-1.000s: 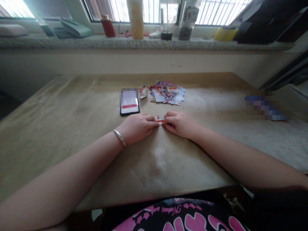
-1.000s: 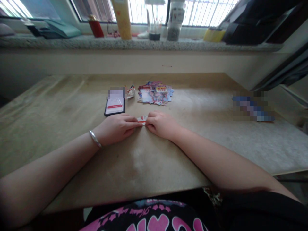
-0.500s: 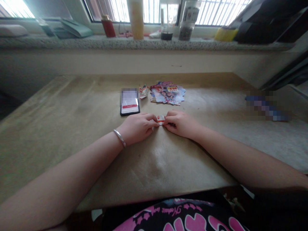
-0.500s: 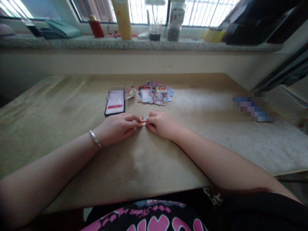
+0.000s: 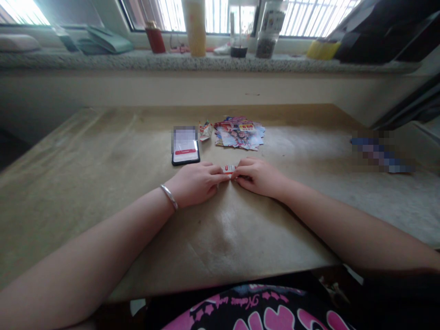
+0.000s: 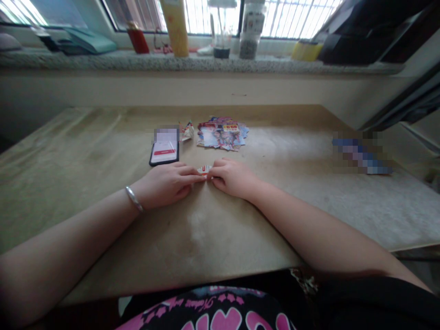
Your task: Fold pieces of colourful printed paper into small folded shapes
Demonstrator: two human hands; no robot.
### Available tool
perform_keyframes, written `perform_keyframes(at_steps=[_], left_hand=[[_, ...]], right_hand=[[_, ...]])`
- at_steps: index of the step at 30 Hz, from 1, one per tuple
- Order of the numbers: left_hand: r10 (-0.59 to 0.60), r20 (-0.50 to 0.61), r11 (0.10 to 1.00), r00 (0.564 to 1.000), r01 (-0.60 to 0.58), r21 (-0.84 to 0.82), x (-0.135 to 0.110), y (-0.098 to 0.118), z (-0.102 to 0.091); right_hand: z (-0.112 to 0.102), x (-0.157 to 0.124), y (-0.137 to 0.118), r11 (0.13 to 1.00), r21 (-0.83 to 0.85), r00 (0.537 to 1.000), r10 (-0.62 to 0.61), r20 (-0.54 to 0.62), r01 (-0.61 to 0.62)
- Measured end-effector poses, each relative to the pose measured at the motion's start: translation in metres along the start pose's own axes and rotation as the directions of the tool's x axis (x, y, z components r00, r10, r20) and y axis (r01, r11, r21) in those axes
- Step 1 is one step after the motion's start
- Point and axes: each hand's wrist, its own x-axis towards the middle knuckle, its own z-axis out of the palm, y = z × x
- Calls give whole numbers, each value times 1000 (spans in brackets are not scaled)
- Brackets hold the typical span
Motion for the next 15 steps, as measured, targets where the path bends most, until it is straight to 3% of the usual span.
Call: perform_keyframes(at_steps=[8,15], left_hand=[[32,73,991,997,-41,128,4,8,-1],[-12,113,998,994,6,59,5,6,-6]], right_hand=[[-3,0,-3,999,-47,999,22,35,-20],[-4,0,-1,998,-45,999,39,31,-38]])
